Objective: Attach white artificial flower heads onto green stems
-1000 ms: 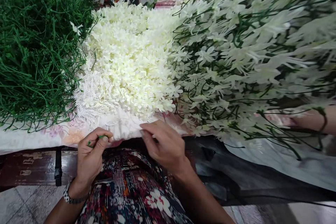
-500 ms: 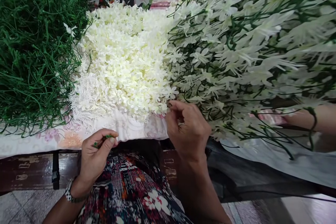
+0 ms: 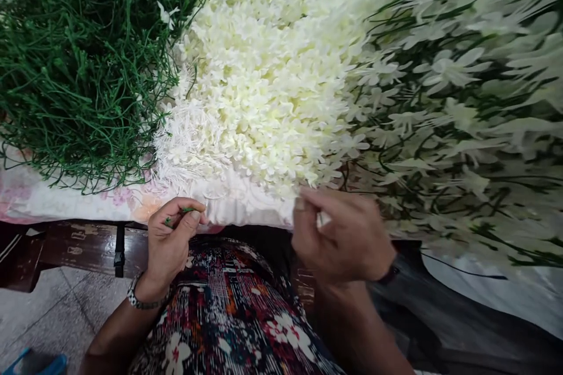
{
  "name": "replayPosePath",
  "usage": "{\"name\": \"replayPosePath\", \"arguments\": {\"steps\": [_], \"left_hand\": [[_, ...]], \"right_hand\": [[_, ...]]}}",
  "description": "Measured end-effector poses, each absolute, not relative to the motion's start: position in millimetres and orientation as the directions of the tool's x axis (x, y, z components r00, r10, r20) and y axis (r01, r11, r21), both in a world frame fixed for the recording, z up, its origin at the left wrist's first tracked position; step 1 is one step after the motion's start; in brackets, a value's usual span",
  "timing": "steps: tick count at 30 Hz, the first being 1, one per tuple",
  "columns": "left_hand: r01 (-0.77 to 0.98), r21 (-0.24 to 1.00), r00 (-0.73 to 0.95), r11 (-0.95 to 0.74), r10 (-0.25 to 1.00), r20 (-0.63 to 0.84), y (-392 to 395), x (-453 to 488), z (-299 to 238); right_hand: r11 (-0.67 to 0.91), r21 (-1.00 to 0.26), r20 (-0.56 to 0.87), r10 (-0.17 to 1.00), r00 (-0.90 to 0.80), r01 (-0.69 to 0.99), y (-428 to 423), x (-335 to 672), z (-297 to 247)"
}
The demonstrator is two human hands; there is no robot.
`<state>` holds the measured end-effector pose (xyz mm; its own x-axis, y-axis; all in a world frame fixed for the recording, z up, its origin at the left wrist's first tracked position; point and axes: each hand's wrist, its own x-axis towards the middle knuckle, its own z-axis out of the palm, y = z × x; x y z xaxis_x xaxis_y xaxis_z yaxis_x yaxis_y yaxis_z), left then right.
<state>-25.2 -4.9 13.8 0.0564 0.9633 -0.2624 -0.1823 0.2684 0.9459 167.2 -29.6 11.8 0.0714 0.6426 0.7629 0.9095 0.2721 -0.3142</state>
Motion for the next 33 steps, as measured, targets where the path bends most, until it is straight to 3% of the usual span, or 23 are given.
{"name": "replayPosePath", "arguments": {"steps": [5,13,19,24,33], "left_hand": [[-0.291,0.878,0.126,0.38,0.925,-0.359,-10,-24,18],[-0.442,0.793,0.153,0.418,0.907,-0.393,-12,-24,19],[-0.481,0.783,0.081,0.395,0.909,-0.409,-13,-31,21],[-0.444,0.846,-0.056,0.295,0.933,-0.355,-14,-40,17],[-0.501,0.846,-0.059,0.182,0.968,-0.243,-14,-54,15]], "right_hand": [[0.526,-0.337,0.748,0.654,-0.117,0.781,-25,138,6],[0.769,-0.232,0.725,0.545,-0.421,0.596,-12,119,4],[0.841,-0.2,0.713,0.477,-0.514,0.502,-7,111,11],[0.878,-0.168,0.703,0.425,-0.57,0.448,-1,101,19],[0.885,-0.179,0.732,0.411,-0.543,0.43,2,91,14]]}}
